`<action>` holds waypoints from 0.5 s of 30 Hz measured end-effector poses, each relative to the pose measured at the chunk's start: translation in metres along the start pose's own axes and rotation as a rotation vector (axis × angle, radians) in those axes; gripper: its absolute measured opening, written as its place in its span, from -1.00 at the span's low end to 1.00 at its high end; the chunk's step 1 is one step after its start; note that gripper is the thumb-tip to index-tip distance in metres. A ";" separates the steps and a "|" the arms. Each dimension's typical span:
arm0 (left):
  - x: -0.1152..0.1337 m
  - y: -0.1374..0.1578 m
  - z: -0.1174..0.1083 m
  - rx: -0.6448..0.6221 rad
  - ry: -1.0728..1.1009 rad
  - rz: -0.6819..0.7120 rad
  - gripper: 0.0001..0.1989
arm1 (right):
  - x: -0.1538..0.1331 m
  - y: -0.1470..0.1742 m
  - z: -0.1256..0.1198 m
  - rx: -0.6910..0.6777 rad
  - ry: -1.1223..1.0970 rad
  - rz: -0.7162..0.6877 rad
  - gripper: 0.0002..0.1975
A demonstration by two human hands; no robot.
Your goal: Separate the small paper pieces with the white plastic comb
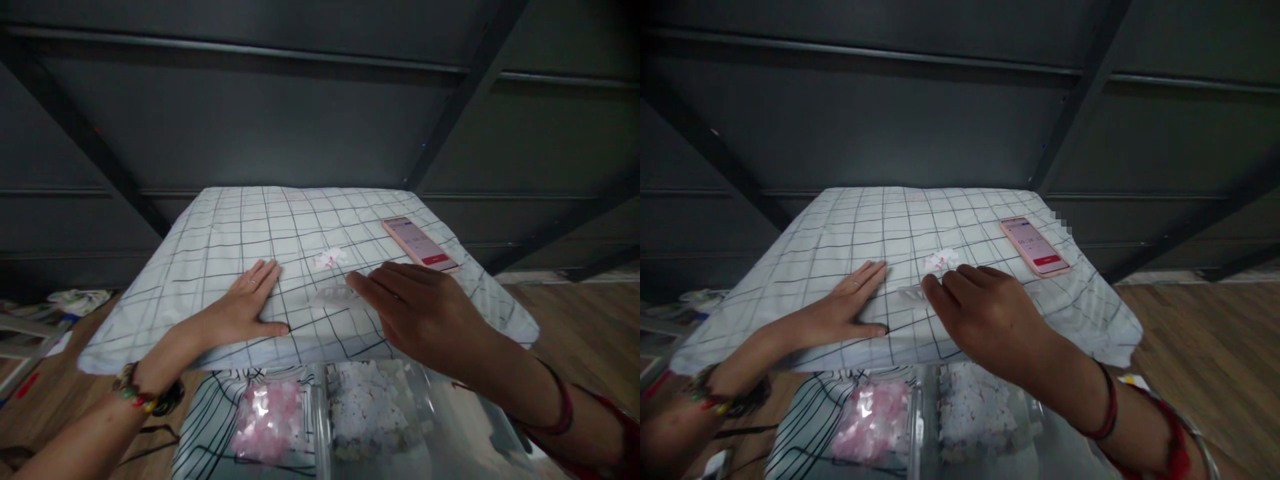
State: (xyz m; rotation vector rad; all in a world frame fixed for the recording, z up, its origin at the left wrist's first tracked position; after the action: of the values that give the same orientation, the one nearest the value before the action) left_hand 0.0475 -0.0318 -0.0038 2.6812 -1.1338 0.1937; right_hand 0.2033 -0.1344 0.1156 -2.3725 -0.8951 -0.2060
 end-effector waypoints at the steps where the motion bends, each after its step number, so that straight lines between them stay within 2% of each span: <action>1: -0.001 0.004 0.000 0.006 -0.004 -0.005 0.01 | -0.001 0.001 -0.003 0.014 0.018 0.011 -0.68; 6: -0.007 0.015 0.003 0.011 -0.027 -0.065 0.03 | -0.001 0.007 -0.008 0.014 0.140 0.127 -0.71; 9: -0.007 0.018 0.004 0.024 -0.026 -0.057 0.03 | -0.011 0.008 -0.005 -0.002 0.083 0.126 -0.71; 15: -0.013 0.030 0.004 0.032 -0.012 -0.075 0.02 | -0.028 0.003 -0.009 0.052 -0.025 0.113 -0.67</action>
State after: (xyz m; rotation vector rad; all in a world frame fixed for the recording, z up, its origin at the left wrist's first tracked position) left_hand 0.0165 -0.0443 -0.0063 2.7507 -1.0403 0.1855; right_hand 0.1839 -0.1570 0.1121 -2.3737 -0.7659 -0.1073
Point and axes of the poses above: each hand's wrist, its own y-axis away from the middle knuckle, its own z-axis out of the palm, x = y × z, the point moved 7 cm from there along -y, towards the middle knuckle
